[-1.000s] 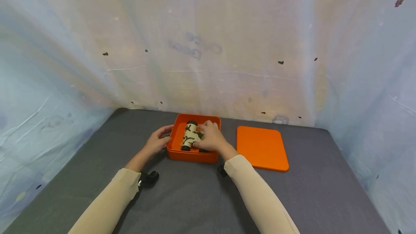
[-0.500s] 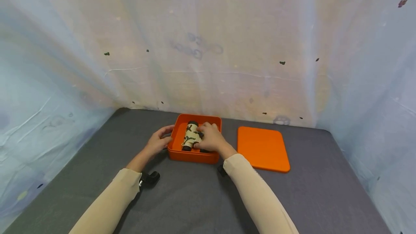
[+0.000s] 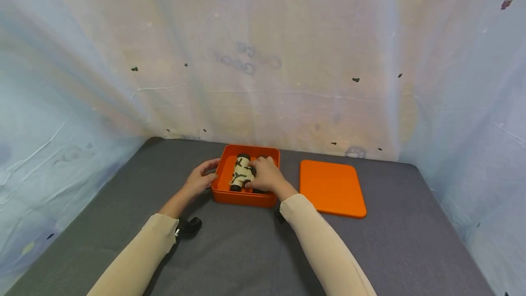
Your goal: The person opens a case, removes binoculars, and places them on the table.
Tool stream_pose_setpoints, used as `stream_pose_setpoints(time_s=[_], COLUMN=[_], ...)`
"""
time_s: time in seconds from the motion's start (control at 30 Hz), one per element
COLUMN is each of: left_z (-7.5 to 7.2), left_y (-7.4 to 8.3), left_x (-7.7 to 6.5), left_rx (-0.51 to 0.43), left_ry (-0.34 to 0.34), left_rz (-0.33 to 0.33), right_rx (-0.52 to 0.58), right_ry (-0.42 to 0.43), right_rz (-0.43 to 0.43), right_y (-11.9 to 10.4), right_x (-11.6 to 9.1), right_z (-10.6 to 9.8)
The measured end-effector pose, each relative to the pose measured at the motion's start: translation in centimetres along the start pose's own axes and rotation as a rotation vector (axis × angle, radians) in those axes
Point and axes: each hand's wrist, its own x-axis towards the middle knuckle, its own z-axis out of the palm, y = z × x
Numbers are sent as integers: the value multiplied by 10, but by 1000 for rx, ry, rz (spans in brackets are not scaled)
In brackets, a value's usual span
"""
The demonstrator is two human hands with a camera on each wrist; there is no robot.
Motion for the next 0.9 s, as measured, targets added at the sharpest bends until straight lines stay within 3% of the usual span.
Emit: stream_pose_setpoints(time_s=[0.3,0.9], left_z=[-1,0], left_y=[-1,-1], left_x=[0,-1], left_rx=[-1,-41], left_ry=[-6,-13], left_rz=[4,5], right_rx=[-27,36], right_ry=[8,40], right_rz=[1,52], right_y=[-1,-1], right_x=[1,0], right_z=[2,6])
